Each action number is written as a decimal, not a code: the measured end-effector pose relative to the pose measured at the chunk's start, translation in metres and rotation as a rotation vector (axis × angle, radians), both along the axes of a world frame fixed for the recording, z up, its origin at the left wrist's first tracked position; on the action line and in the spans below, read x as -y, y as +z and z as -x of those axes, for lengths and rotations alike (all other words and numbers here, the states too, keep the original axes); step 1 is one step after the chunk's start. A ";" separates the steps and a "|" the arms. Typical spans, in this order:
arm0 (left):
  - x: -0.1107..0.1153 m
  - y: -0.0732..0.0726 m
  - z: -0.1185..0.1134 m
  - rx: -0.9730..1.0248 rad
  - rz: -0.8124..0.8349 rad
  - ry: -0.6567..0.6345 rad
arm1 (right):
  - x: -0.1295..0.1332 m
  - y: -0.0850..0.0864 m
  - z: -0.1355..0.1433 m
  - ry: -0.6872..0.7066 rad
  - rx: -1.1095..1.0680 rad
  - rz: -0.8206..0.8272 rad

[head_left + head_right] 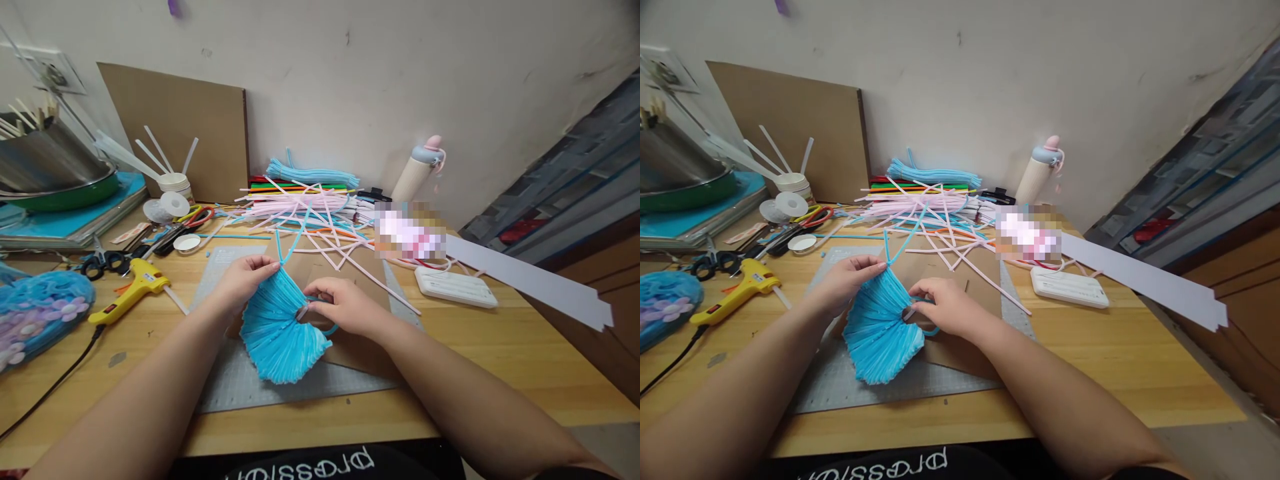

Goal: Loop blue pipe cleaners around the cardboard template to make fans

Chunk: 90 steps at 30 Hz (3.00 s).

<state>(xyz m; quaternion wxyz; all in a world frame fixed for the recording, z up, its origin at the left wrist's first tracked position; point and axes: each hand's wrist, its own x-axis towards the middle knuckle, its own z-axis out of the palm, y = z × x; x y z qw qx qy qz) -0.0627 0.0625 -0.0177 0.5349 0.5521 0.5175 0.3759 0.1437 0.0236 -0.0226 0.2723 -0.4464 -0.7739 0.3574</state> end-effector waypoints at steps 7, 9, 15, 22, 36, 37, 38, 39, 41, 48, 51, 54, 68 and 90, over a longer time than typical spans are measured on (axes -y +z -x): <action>0.000 -0.002 0.000 0.023 0.067 0.000 | -0.002 0.002 -0.002 0.144 0.076 -0.232; 0.001 -0.002 0.001 0.037 0.123 -0.020 | -0.003 -0.001 -0.002 0.169 0.099 -0.268; 0.002 -0.002 0.000 -0.010 0.142 -0.006 | 0.000 0.000 -0.001 0.172 0.111 -0.313; 0.012 0.010 -0.004 -0.045 0.066 -0.218 | 0.002 0.012 -0.004 0.150 -0.179 0.191; 0.025 0.016 -0.018 -0.133 -0.114 -0.268 | 0.009 0.002 0.010 -0.255 -0.498 0.248; 0.025 0.015 -0.017 -0.136 -0.101 -0.262 | 0.011 0.004 0.008 -0.308 -0.410 0.098; 0.026 0.015 -0.017 -0.141 -0.087 -0.251 | 0.013 0.008 0.006 -0.353 -0.319 -0.088; 0.025 0.015 -0.017 -0.146 -0.074 -0.241 | 0.015 0.011 0.004 -0.379 -0.227 -0.282; 0.025 0.015 -0.017 -0.150 -0.061 -0.244 | 0.017 0.017 0.001 -0.348 -0.045 -0.573; 0.027 0.017 -0.020 -0.150 -0.089 -0.298 | 0.011 0.009 0.003 -0.041 0.146 -0.616; 0.030 0.019 -0.021 -0.195 -0.159 -0.281 | 0.013 0.004 0.007 -0.114 0.024 -0.386; 0.031 0.020 -0.021 -0.224 -0.190 -0.290 | 0.014 0.005 0.007 -0.120 -0.099 -0.184; 0.030 0.019 -0.019 -0.261 -0.217 -0.295 | 0.009 0.015 -0.001 0.031 0.021 -0.335; 0.028 0.021 -0.019 -0.266 -0.158 -0.296 | 0.005 0.007 0.006 -0.068 -0.377 0.172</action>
